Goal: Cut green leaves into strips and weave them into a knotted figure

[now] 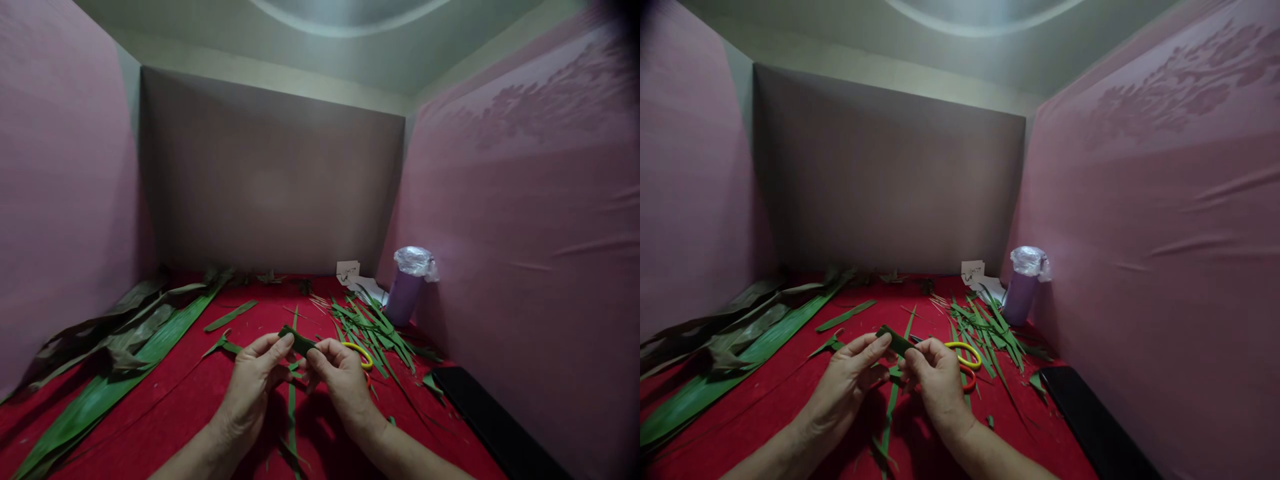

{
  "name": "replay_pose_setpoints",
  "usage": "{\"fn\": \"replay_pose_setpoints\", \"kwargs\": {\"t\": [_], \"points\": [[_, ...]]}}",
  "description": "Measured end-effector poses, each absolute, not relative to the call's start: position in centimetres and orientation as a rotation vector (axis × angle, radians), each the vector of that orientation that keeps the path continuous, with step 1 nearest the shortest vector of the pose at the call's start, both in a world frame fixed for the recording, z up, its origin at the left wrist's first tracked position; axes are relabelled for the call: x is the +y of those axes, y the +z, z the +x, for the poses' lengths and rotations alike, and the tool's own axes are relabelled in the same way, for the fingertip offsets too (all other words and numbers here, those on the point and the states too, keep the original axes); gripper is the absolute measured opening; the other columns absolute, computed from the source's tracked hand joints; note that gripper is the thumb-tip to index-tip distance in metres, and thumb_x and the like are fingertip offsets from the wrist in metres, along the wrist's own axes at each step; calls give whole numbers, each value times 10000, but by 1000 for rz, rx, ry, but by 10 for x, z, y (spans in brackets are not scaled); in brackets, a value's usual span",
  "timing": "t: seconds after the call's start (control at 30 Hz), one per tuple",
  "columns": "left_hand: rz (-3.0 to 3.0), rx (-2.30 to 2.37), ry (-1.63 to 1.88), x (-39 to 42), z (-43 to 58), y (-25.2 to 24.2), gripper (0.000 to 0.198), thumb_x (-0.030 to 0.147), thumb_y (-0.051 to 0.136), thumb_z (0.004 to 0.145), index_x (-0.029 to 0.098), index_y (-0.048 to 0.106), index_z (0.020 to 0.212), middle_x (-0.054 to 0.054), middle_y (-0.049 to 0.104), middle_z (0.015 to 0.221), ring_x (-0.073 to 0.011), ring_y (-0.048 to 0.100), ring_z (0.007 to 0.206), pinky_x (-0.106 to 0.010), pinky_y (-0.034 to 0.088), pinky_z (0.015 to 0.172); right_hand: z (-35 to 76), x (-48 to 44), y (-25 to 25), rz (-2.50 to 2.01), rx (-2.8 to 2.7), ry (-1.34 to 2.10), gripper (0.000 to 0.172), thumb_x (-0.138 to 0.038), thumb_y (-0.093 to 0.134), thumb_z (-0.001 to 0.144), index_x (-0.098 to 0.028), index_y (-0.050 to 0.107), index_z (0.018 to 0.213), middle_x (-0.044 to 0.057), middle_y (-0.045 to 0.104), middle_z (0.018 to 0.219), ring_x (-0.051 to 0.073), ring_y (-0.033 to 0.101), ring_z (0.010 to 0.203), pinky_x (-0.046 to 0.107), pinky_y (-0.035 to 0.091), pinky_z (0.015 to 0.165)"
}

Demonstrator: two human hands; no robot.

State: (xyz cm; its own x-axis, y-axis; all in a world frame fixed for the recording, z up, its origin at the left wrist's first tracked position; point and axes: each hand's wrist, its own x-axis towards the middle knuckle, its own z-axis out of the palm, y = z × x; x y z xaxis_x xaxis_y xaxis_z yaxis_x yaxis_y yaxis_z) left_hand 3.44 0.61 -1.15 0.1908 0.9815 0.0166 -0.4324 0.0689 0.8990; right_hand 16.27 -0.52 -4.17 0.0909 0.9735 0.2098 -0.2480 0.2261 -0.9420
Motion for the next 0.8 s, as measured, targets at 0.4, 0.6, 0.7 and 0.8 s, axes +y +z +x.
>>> {"fn": "replay_pose_setpoints", "kwargs": {"t": [0.4,0.6,0.7,0.8], "points": [[1188,875,1404,18,30,-14,318,271,712,613,191,650,914,-59,649,933,-191,574,847,-296,441,743,179,-9,-35,-1091,-1492,553,159,-221,531,803,-183,526,648,-16,545,531,124,500,489,233,386,495],[2158,962,1397,15,23,-7,281,123,602,678,280,679,899,-43,651,970,-250,448,1038,-411,295,910,186,-9,-36,-1141,-1905,4,140,-194,479,849,-188,526,717,22,559,630,154,496,573,266,350,560],[2397,1017,1258,10,24,-8,224,127,580,699,284,685,821,-41,663,803,-259,465,920,-424,306,827,187,-9,-35,-1166,-2050,-188,156,-182,432,872,-178,545,766,46,573,678,171,508,616,281,354,587],[2451,1031,1213,7,26,-6,150,161,576,709,268,682,709,-42,641,691,-252,472,834,-409,311,778,187,-10,-33,-1180,-2103,-222,174,-176,424,876,-177,555,762,49,576,676,177,513,624,287,360,591]]}}
